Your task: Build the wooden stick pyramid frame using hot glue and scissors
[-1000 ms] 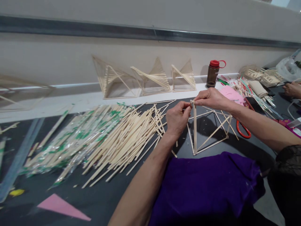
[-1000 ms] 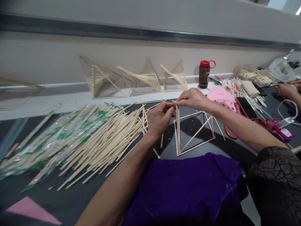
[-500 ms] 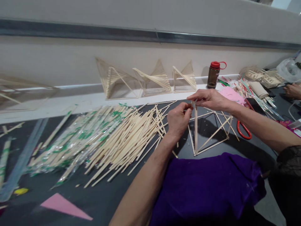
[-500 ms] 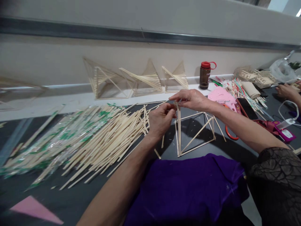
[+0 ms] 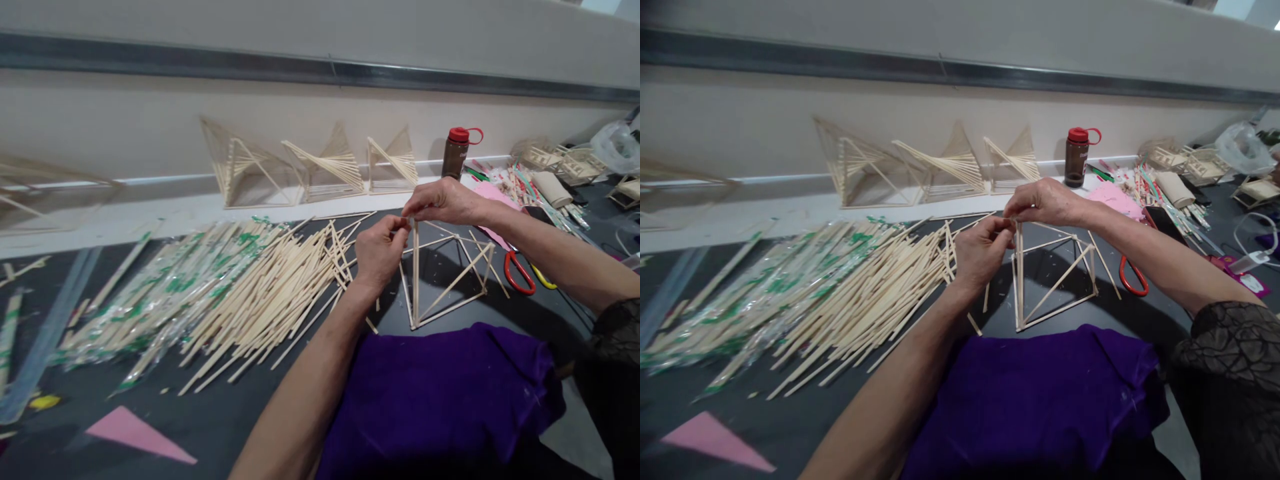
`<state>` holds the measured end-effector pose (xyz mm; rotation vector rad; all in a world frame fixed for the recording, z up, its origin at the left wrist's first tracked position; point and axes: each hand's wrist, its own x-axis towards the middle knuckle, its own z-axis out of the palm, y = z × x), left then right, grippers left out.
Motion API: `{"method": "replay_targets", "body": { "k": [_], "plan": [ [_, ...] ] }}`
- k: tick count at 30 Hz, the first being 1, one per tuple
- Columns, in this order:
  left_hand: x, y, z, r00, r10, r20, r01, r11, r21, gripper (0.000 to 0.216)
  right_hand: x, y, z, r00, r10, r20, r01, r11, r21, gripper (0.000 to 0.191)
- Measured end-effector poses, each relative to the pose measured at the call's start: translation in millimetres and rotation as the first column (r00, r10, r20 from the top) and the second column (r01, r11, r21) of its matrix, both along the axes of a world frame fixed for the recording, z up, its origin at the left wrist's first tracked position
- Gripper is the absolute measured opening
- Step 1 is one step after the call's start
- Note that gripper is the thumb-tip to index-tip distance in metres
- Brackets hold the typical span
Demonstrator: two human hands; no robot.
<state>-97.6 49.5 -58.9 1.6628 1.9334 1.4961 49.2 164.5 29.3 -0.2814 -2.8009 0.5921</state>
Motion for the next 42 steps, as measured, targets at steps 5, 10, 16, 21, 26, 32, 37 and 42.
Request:
{"method": "replay_targets", "body": {
  "k": [5,10,16,21,26,32,37,42],
  "plan": [
    [1.0,-0.5,0.4,1.000,0.008,-0.022,-0.008,1.000,-0.001,0.012,0.1,-1.8,1.0,1.000,-0.014,0.011,0.014,0.999,0.032,0.022],
    [1.7,-1.3,0.2,0.995,0.031,-0.092,-0.031,0.999,-0.007,0.013,-0.5,-3.3,-2.7,1.000,-0.015,-0.013,0.015,0.998,0.059,0.023],
    [1.0,-1.6,1.0,0.993,0.033,-0.112,-0.036,0.999,-0.018,0.013,-0.4,-4.5,-10.4,0.996,-0.043,-0.078,0.042,0.999,-0.018,0.024],
    [0.6,-1.4,0.7,0.997,0.020,-0.080,-0.021,1.000,-0.018,0.013,5.0,-7.6,-13.5,0.994,-0.044,-0.105,0.034,0.995,-0.092,0.037],
    [1.4,-1.8,0.2,0.999,0.017,-0.043,-0.018,1.000,-0.015,0.010,8.2,-9.1,-17.4,0.986,-0.106,-0.132,0.063,0.953,-0.297,0.054],
    [2.0,-2.1,0.6,0.998,0.025,-0.054,-0.026,1.000,-0.009,0.010,3.4,-8.0,-16.7,0.980,-0.140,-0.139,0.097,0.956,-0.277,0.023],
    [1.5,-2.5,0.4,0.997,0.020,-0.069,-0.022,0.999,-0.026,0.009,-3.4,-11.5,-5.7,0.985,-0.162,-0.056,0.145,0.962,-0.233,0.014],
    [1.6,-2.5,1.5,0.997,0.020,-0.078,-0.023,0.999,-0.039,0.010,-7.6,-13.5,2.8,0.987,-0.152,0.045,0.157,0.977,-0.144,0.011]
  ]
}}
